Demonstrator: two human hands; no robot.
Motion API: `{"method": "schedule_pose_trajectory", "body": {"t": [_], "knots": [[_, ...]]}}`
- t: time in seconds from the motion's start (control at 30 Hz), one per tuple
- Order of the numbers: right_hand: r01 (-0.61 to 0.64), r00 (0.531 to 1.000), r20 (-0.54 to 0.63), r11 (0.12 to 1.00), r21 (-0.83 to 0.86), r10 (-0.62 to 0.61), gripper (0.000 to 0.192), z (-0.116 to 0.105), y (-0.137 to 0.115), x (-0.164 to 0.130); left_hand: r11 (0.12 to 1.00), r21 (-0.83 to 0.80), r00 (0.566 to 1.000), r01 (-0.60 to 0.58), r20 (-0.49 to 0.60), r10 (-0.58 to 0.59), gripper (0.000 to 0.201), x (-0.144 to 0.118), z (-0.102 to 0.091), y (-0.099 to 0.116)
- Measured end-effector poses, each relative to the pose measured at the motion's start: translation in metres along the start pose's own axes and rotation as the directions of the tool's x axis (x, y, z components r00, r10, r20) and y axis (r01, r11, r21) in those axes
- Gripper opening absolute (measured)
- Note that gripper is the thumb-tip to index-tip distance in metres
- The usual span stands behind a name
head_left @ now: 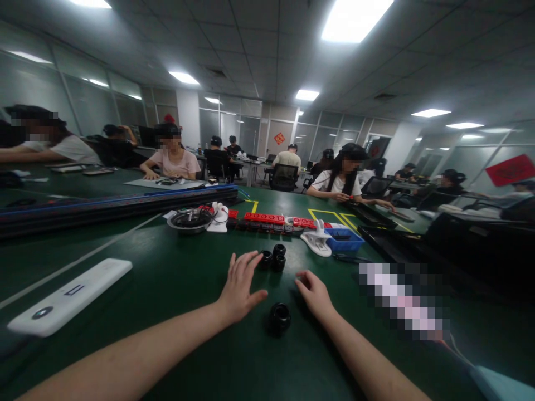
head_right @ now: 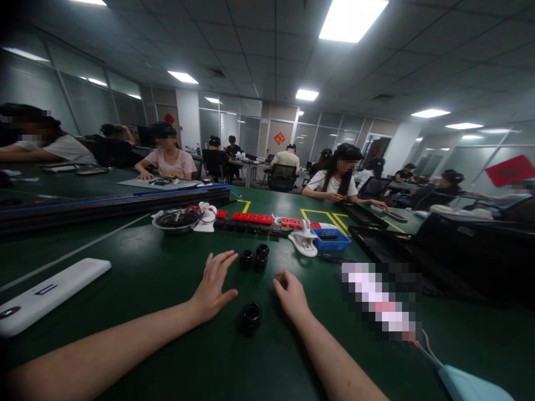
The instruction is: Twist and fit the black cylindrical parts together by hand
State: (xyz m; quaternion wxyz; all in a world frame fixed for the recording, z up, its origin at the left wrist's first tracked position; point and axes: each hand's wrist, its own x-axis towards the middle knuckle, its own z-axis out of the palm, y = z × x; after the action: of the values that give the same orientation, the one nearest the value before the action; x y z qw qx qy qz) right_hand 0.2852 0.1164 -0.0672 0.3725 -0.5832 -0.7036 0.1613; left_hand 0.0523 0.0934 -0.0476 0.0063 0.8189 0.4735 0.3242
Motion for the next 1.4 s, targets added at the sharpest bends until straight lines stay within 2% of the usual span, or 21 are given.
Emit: {"method": "schedule_pose_trajectory", "body": {"t": [0.07, 0.17, 0.3, 0.43, 0.53, 0.63, 0.77, 0.93, 1.03, 1.17, 1.3, 1.4], "knots": [[0.024, 1.0, -0.013, 0.998, 0.06, -0.023, 0.019, -0.008, -0.006, -0.018, 0.997, -0.056, 0.995, -0.05, 0.087, 0.055, 0.067, -0.019, -0.008, 0.008], [0.059, 0.998, -0.045, 0.99, 0.131, -0.053, 0.024, -0.014, -0.018, -0.042, 0.995, -0.097, 0.984, -0.017, 0.174, 0.034, 0.075, -0.038, -0.01, 0.015], [0.131, 0.99, -0.078, 0.979, 0.156, -0.12, 0.028, -0.009, -0.039, -0.061, 0.994, -0.099, 0.975, 0.041, 0.222, -0.019, 0.08, -0.038, -0.003, 0.021], [0.204, 0.978, -0.057, 0.971, 0.127, -0.199, 0.042, 0.005, -0.06, -0.066, 0.994, -0.105, 0.976, 0.021, 0.22, 0.002, 0.058, -0.026, 0.005, 0.026], [0.236, 0.972, -0.048, 0.965, 0.112, -0.232, 0.029, 0.012, -0.069, -0.066, 0.986, -0.164, 0.965, 0.001, 0.259, 0.042, 0.037, -0.02, 0.01, 0.027], [0.259, 0.966, -0.051, 0.959, 0.118, -0.254, 0.023, 0.013, -0.068, -0.066, 0.973, -0.231, 0.957, -0.013, 0.281, 0.079, 0.033, -0.02, 0.011, 0.027], [0.299, 0.954, -0.051, 0.943, 0.146, -0.294, 0.041, 0.013, -0.06, -0.071, 0.967, -0.254, 0.962, -0.017, 0.259, 0.085, 0.029, -0.023, 0.01, 0.026], [0.31, 0.945, 0.057, 0.94, 0.145, -0.321, 0.062, 0.012, -0.057, -0.075, 0.965, -0.263, 0.957, -0.015, 0.275, 0.09, 0.031, -0.022, 0.007, 0.025], [0.252, 0.966, 0.031, 0.964, 0.09, -0.255, 0.055, 0.01, -0.059, -0.073, 0.968, -0.249, 0.954, -0.013, 0.286, 0.086, 0.031, -0.022, 0.007, 0.025], [0.213, 0.973, 0.077, 0.974, 0.076, -0.218, 0.038, 0.01, -0.061, -0.071, 0.967, -0.254, 0.959, -0.017, 0.268, 0.087, 0.032, -0.024, 0.007, 0.023], [0.295, 0.945, 0.096, 0.942, 0.158, -0.312, 0.053, 0.01, -0.057, -0.074, 0.967, -0.256, 0.961, -0.005, 0.267, 0.076, 0.033, -0.024, 0.009, 0.022], [0.319, 0.942, 0.054, 0.934, 0.162, -0.331, 0.061, 0.011, -0.056, -0.074, 0.968, -0.249, 0.956, -0.007, 0.284, 0.08, 0.036, -0.024, 0.009, 0.021]]}}
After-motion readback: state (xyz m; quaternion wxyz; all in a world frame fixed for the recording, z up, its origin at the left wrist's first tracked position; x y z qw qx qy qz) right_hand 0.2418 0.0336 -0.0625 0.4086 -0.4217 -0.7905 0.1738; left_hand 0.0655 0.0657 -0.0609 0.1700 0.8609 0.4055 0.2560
